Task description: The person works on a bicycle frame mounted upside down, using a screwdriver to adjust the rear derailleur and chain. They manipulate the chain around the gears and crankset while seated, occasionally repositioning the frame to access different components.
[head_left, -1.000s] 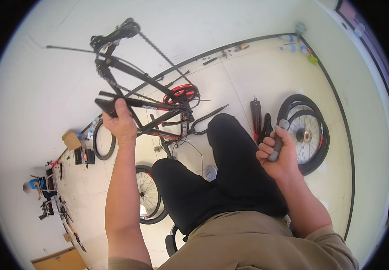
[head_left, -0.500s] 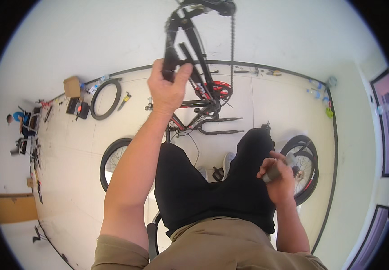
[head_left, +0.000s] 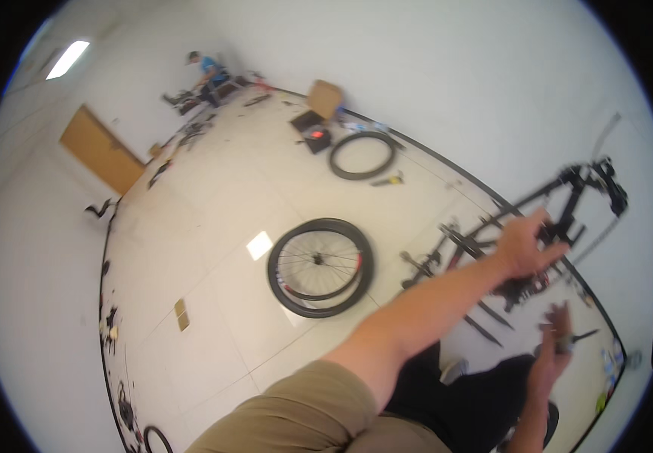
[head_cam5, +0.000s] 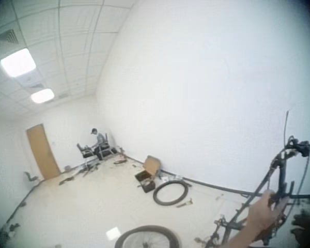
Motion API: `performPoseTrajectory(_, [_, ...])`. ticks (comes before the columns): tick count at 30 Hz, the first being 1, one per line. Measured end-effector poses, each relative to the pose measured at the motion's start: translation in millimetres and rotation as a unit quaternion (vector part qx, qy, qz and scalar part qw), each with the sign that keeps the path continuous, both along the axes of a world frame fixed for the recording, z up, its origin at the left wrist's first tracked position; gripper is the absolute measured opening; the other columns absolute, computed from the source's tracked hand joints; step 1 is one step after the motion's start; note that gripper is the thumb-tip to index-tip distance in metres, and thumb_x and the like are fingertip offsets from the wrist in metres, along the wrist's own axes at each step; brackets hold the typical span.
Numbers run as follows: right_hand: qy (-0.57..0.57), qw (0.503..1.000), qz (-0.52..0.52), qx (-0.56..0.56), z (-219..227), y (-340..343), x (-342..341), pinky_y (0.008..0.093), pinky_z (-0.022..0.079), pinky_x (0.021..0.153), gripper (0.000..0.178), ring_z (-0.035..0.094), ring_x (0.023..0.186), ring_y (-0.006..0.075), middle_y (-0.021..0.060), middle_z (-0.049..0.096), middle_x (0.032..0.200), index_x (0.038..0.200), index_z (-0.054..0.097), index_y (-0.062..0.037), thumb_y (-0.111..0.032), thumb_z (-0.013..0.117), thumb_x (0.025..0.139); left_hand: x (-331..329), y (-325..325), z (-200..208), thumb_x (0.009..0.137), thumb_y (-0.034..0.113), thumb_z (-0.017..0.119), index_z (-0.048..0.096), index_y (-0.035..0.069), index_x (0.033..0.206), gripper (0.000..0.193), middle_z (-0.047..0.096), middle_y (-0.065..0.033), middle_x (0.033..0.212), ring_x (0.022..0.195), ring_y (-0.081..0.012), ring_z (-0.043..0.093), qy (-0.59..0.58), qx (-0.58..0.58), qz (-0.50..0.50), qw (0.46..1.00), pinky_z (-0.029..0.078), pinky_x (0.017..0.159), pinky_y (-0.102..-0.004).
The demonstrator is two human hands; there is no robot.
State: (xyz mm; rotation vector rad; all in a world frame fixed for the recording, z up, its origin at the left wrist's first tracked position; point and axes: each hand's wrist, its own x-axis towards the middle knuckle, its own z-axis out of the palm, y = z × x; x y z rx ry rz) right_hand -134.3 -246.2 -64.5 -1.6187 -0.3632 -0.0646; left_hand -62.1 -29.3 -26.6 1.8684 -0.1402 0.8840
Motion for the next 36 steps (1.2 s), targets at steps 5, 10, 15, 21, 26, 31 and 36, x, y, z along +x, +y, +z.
performPoseTrajectory(5, [-0.116,0.99,0.064,0.04,62,78,40,0.035,0.031,0.11,0.046,0.046,0.13,0.0217,0.0166,0.049,0.141,0.145,0.037,0.0039,-0.006,0.043,0.101,-28,20,11,0.071,0.038,0.079,0.053,0.005,0.094,0.048,0.056,-0.0112,0.057,0.052,-0.0294,0.06,-0.025,0.002,0.045,0.999,0.047,0.051,-0.0366])
performPoseTrajectory(10, [-0.052,0.994,0.076,0.055,51,98,77,0.0277,0.045,0.086,0.031,0.057,0.098,0.0133,0.0085,0.062,0.108,0.12,0.056,0.0055,-0.019,0.052,0.101,-30,22,14,0.08,0.034,0.071,0.047,0.007,0.114,0.049,0.059,-0.0128,0.061,0.061,-0.0322,0.062,0.069,0.011,-0.041,0.997,0.049,0.06,-0.0376])
performPoseTrajectory(15, [-0.029,0.998,0.045,0.026,58,111,93,0.0241,0.04,0.059,0.024,0.05,0.067,0.0074,-0.0009,0.056,0.074,0.089,0.059,-0.0028,-0.025,0.059,0.098,-51,36,8,0.08,0.034,0.072,0.021,0.005,0.151,0.092,0.056,-0.0244,0.117,0.108,-0.0374,0.054,0.15,0.095,0.037,0.983,0.041,0.095,-0.0425])
performPoseTrajectory(21, [-0.041,0.998,0.001,0.046,59,135,103,0.024,0.035,0.056,0.024,0.044,0.063,0.0063,-0.0021,0.052,0.069,0.09,0.059,-0.002,-0.024,0.062,0.096,-173,79,-83,0.083,0.031,0.07,0.044,0.001,0.139,0.068,0.063,-0.0187,0.114,0.098,-0.0273,0.063,0.406,-0.026,0.084,0.91,0.051,0.084,-0.0353])
performPoseTrajectory(26, [-0.065,0.997,-0.011,0.029,46,149,109,0.0302,0.043,0.073,0.03,0.054,0.078,0.0152,0.0062,0.061,0.084,0.101,0.062,0.0037,-0.026,0.061,0.096,-342,39,-76,0.086,0.031,0.069,0.059,0.006,0.123,0.045,0.068,-0.0125,0.09,0.079,-0.0218,0.064,0.516,-0.008,0.157,0.842,0.052,0.073,-0.0347])
performPoseTrajectory(31, [-0.097,0.994,-0.025,0.055,43,159,116,0.0331,0.046,0.075,0.036,0.057,0.079,0.0186,0.009,0.064,0.085,0.103,0.06,0.0029,-0.032,0.065,0.094,-436,5,-60,0.088,0.023,0.061,0.063,0.004,0.113,0.032,0.069,-0.0154,0.09,0.082,-0.0297,0.066,0.624,-0.011,0.179,0.761,0.053,0.075,-0.0372])
performPoseTrajectory(36, [-0.063,0.997,-0.031,0.042,53,152,125,0.038,0.049,0.078,0.036,0.062,0.083,0.0258,0.0156,0.068,0.091,0.104,0.059,0.0017,-0.031,0.066,0.091,-475,13,-91,0.088,0.02,0.054,0.064,0.004,0.113,0.031,0.068,-0.0199,0.101,0.095,-0.0353,0.065,0.734,0.075,0.115,0.665,0.051,0.084,-0.0409])
